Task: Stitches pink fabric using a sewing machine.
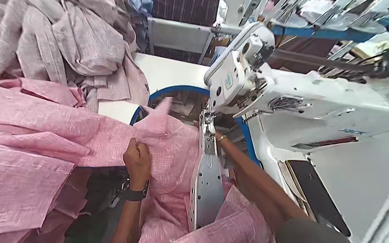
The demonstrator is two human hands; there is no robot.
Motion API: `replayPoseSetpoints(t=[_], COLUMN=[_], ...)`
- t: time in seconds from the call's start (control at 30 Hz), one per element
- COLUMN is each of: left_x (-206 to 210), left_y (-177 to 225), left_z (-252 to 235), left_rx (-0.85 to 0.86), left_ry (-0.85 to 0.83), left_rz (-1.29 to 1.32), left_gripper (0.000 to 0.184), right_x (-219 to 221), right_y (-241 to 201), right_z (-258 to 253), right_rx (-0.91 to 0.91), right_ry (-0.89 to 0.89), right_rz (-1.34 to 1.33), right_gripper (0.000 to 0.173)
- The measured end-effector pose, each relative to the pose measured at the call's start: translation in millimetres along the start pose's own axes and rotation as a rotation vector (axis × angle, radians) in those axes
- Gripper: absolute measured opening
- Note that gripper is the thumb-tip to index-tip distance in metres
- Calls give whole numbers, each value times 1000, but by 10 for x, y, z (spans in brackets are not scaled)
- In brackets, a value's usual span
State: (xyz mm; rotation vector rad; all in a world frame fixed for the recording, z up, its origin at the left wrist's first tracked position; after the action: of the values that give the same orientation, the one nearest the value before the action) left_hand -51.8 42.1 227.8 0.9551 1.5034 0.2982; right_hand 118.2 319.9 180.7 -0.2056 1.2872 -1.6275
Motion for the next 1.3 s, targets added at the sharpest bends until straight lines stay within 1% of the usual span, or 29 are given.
replayPoseSetpoints(t=[0.03,0.07,0.13,0.17,0.2,0.23,0.27,0.3,0.33,0.37,0.4,0.43,0.47,0.5,0.53,0.57,0.6,0.63,0.67,0.7,0.73,0.77,0.83,0.9,0.97,1.03,1.13,1.2,1.3], left_x=[98,229,596,761,847,853,811,721,617,548,522,540,590,648,728,834,917,960,969,968,966,968,946,878,834,849,867,867,880], left_y=[-169,-290,-492,-547,-489,-301,11,401,773,1055,1228,1306,1330,1338,1378,1435,1479,1508,1490,1450,1419,1412,1444,1450,1360,1327,1359,1372,1443], left_z=[202,380,831,965,995,902,753,638,628,716,785,740,588,419,324,308,361,421,474,509,523,513,461,423,455,504,561,587,561], left_rx=[-68,-104,-101,-69,-25,28,67,89,95,71,47,80,188,310,409,464,474,455,443,440,438,435,449,565,684,756,830,858,842], left_ry=[-150,-340,-823,-1000,-1065,-1009,-904,-861,-941,-1076,-1170,-1135,-944,-694,-521,-453,-449,-483,-528,-567,-581,-584,-526,-387,-273,-183,-175,-208,-251], left_rz=[-115,-190,-275,-268,-202,-46,187,446,662,808,870,827,671,442,258,126,26,-56,-115,-146,-151,-124,-15,42,9,-42,-69,-47,-63], left_gripper=[31,34,33,32,30,29,27,26,29,34,41,44,38,31,28,32,41,49,55,60,63,67,75,62,57,58,52,47,42], right_x=[-52,-111,-226,-277,-312,-299,-232,-86,108,256,317,301,262,249,258,237,136,-73,-307,-507,-619,-632,-483,-305,-228,-277,-270,-222,-211], right_y=[107,254,647,681,553,274,-75,-389,-571,-642,-641,-610,-582,-569,-564,-566,-550,-504,-396,-258,-188,-233,-504,-662,-629,-559,-502,-490,-533], right_z=[68,155,609,850,1055,1213,1339,1475,1634,1808,1929,1974,1972,1949,1928,1891,1816,1669,1487,1306,1188,1148,1199,1285,1346,1317,1201,1187,1218], right_rx=[131,205,344,392,360,196,-70,-359,-640,-876,-1054,-1173,-1235,-1237,-1193,-1096,-925,-662,-340,-100,-9,-43,-369,-651,-821,-849,-773,-724,-718], right_ry=[-126,-226,-369,-343,-226,-26,186,332,414,455,459,462,458,441,427,426,427,393,319,254,233,245,366,515,571,457,249,189,149], right_rz=[335,579,825,862,831,750,665,592,547,543,568,583,584,574,544,512,506,504,477,446,447,461,406,292,237,136,-21,4,133], right_gripper=[40,41,36,34,31,30,29,31,32,30,27,21,18,17,17,17,23,37,44,38,33,32,26,22,20,20,20,20,16])
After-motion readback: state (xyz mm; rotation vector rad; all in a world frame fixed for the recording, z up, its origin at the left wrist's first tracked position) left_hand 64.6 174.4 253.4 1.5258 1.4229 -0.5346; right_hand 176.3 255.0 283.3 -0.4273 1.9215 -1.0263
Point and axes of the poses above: each hand's wrist, its own z-axis away from the middle knuckle, its own x-axis out of the palm, y = z × x, the point moved 7 cm from there along -z, towards the middle knuckle, and after that the axes turned 14 degrees about -z, right-handed, at the moved point
